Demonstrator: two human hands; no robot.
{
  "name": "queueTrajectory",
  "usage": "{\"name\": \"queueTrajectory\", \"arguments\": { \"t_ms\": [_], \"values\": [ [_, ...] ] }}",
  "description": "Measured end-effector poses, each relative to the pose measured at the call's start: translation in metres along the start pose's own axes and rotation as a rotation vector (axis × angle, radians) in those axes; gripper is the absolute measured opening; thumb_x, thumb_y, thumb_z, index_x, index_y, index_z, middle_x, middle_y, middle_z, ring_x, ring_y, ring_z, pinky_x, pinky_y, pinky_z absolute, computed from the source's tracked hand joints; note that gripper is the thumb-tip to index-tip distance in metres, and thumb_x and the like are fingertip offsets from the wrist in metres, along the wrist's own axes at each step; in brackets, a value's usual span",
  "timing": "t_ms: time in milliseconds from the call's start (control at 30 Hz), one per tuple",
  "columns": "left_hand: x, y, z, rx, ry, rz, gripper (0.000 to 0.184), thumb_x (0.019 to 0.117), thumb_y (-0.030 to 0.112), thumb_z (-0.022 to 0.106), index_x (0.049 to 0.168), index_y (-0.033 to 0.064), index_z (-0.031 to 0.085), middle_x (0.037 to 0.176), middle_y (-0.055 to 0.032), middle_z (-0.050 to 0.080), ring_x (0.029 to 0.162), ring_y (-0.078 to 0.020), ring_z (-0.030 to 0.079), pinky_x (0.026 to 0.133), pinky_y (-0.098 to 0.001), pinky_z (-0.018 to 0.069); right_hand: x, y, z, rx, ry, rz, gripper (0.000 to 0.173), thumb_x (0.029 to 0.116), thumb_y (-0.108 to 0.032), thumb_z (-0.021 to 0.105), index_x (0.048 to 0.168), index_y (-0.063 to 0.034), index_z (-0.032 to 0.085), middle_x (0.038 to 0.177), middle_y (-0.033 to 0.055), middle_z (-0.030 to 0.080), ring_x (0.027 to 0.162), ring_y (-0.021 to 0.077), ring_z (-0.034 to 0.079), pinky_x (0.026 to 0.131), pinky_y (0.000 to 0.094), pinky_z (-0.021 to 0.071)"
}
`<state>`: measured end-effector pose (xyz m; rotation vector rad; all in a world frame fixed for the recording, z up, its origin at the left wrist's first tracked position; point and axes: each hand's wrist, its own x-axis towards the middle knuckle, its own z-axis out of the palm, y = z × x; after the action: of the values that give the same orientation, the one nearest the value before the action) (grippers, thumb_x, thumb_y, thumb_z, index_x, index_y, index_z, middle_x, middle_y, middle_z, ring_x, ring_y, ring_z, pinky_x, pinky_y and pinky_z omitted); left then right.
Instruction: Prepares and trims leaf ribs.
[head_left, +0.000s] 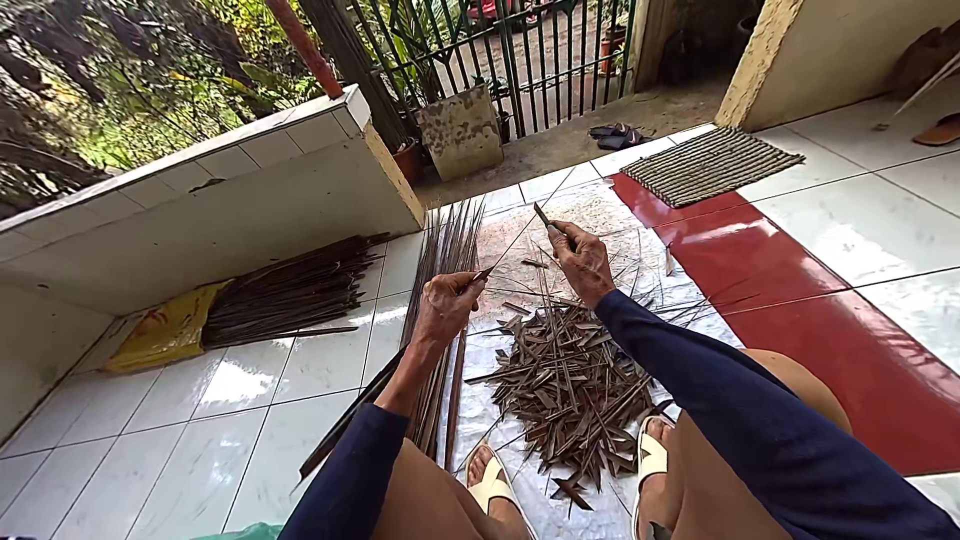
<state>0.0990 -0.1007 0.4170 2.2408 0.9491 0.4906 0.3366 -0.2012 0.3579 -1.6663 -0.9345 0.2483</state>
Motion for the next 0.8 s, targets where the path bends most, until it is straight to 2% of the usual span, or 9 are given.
{"name": "queueTrajectory", "arguments": {
  "t_ms": [100, 233, 433, 600, 700, 800],
  "values": [
    [0.002, 0.0, 0.002, 0.217, 0.084, 0.029, 0.023, 0.1035, 0.037, 0.062, 0.113, 0.0254, 0.079, 0.082, 0.0023, 0.074, 0.07, -0.0128, 0.068, 0.071, -0.0439, 0.057, -0.015, -0.006, 0.004, -0.01, -0.155, -0.077, 0.037, 0.107, -0.041, 0.051, 0.129, -0.0184, 0.071, 0.08, 0.0044, 0.067, 0.066, 0.0187, 0.061, 0.067, 0.045, 0.0532],
    [0.002, 0.003, 0.005, 0.3, 0.12, 0.084, 0.024, 0.1038, 0.038, 0.061, 0.116, 0.0273, 0.078, 0.09, 0.0012, 0.076, 0.078, -0.0154, 0.07, 0.075, -0.0474, 0.0567, -0.027, -0.01, 0.012, -0.032, -0.266, -0.122, 0.034, 0.1067, -0.04, 0.051, 0.128, -0.0229, 0.072, 0.073, 0.0017, 0.062, 0.061, 0.0171, 0.056, 0.063, 0.0438, 0.0496],
    [0.002, 0.008, 0.005, 0.106, 0.028, 0.057, 0.021, 0.1037, 0.034, 0.063, 0.111, 0.0224, 0.08, 0.073, 0.004, 0.071, 0.061, -0.0081, 0.064, 0.063, -0.0331, 0.0556, -0.024, -0.007, 0.009, -0.089, -0.234, -0.093, 0.036, 0.1065, -0.045, 0.051, 0.131, -0.0282, 0.071, 0.079, 0.0024, 0.066, 0.067, 0.019, 0.06, 0.068, 0.048, 0.0512],
    [0.001, 0.007, 0.005, 0.032, -0.016, 0.057, 0.021, 0.1038, 0.032, 0.063, 0.112, 0.0215, 0.08, 0.073, 0.0034, 0.071, 0.059, -0.0084, 0.063, 0.06, -0.0302, 0.0548, -0.016, -0.003, 0.007, -0.073, -0.199, -0.066, 0.037, 0.1065, -0.046, 0.05, 0.132, -0.0279, 0.07, 0.087, 0.0027, 0.072, 0.073, 0.0192, 0.065, 0.073, 0.0484, 0.0532],
    [0.001, 0.007, 0.004, 0.011, -0.035, 0.06, 0.021, 0.1036, 0.031, 0.064, 0.112, 0.0208, 0.08, 0.072, 0.0028, 0.071, 0.057, -0.0082, 0.062, 0.058, -0.0289, 0.0535, -0.009, 0.003, 0.006, -0.038, -0.201, -0.015, 0.037, 0.1065, -0.045, 0.051, 0.134, -0.0277, 0.069, 0.087, 0.0041, 0.072, 0.073, 0.0197, 0.066, 0.073, 0.0478, 0.0546],
    [0.001, 0.005, 0.004, -0.01, -0.048, 0.055, 0.02, 0.1036, 0.03, 0.064, 0.112, 0.0203, 0.08, 0.072, 0.0027, 0.071, 0.057, -0.0079, 0.061, 0.058, -0.0279, 0.0528, -0.003, 0.01, 0.004, 0.016, -0.153, 0.022, 0.036, 0.1069, -0.041, 0.052, 0.133, -0.0231, 0.07, 0.083, 0.0054, 0.069, 0.069, 0.0198, 0.061, 0.069, 0.0455, 0.0515]
  ]
}}
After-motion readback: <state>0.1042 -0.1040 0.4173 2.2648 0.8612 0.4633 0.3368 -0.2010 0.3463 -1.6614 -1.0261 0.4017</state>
